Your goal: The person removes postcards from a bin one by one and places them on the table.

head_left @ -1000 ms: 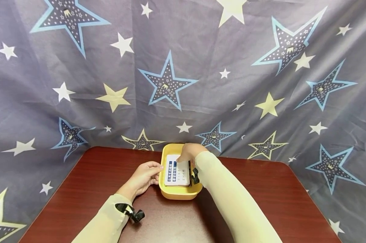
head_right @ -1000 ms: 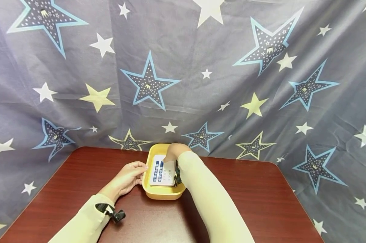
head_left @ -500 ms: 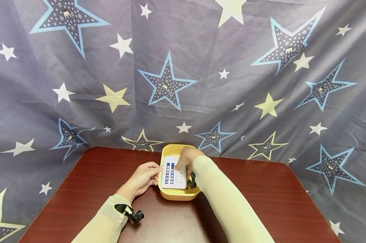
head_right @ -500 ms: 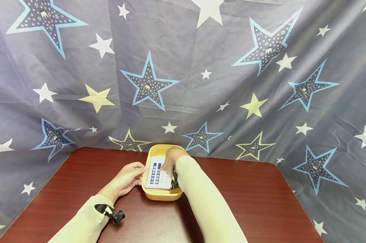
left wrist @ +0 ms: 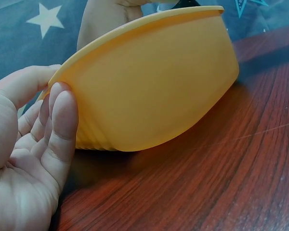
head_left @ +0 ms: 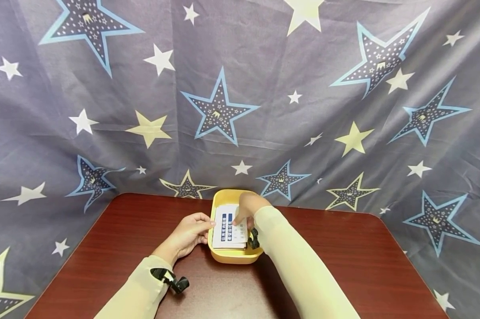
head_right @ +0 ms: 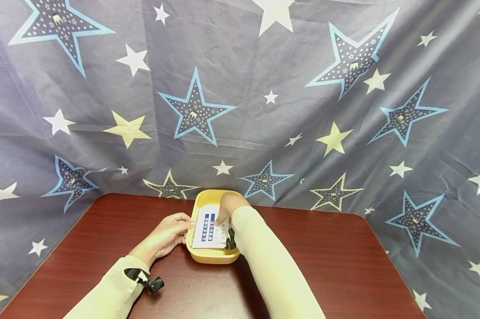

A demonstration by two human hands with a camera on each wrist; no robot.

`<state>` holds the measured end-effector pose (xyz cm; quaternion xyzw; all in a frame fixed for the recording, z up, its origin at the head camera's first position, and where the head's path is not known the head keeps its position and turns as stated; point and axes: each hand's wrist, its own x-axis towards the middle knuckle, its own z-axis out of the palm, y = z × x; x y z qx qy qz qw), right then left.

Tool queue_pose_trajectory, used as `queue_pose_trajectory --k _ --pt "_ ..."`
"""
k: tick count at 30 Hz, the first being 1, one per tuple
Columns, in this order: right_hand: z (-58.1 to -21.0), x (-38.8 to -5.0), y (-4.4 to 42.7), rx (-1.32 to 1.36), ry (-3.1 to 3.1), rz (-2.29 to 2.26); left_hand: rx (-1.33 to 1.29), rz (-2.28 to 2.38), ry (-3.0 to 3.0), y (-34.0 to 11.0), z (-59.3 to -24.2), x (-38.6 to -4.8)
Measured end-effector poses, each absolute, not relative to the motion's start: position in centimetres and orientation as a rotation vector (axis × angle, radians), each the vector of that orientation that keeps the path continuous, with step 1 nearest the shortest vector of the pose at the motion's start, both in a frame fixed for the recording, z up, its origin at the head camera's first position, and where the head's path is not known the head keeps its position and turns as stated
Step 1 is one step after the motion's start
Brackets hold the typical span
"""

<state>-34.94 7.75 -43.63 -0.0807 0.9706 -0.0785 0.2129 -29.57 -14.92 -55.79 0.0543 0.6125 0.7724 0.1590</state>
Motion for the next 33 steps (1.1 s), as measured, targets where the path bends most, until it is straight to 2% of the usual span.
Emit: queue_pose_trajectory --k 7,15,20,33 --pt "-42.8 -35.6 9.3 -0.304 2.780 -0.382 0.141 2.214 1.748 -14.9 -55.7 -29.6" --pt "-43.0 -34.6 14.4 -0.268 2.706 -1.125 0.155 2.223 1.737 -14.9 -55.6 -29.5" --pt "-43.7 -33.4 17.7 -0.219 2.629 -1.429 0.158 2.212 1.755 -14.9 -55.6 -29.5" --pt "-45.7 -31.9 24.9 -0.094 2.617 -1.604 0.132 2.198 1.788 -14.9 -55.7 -29.4"
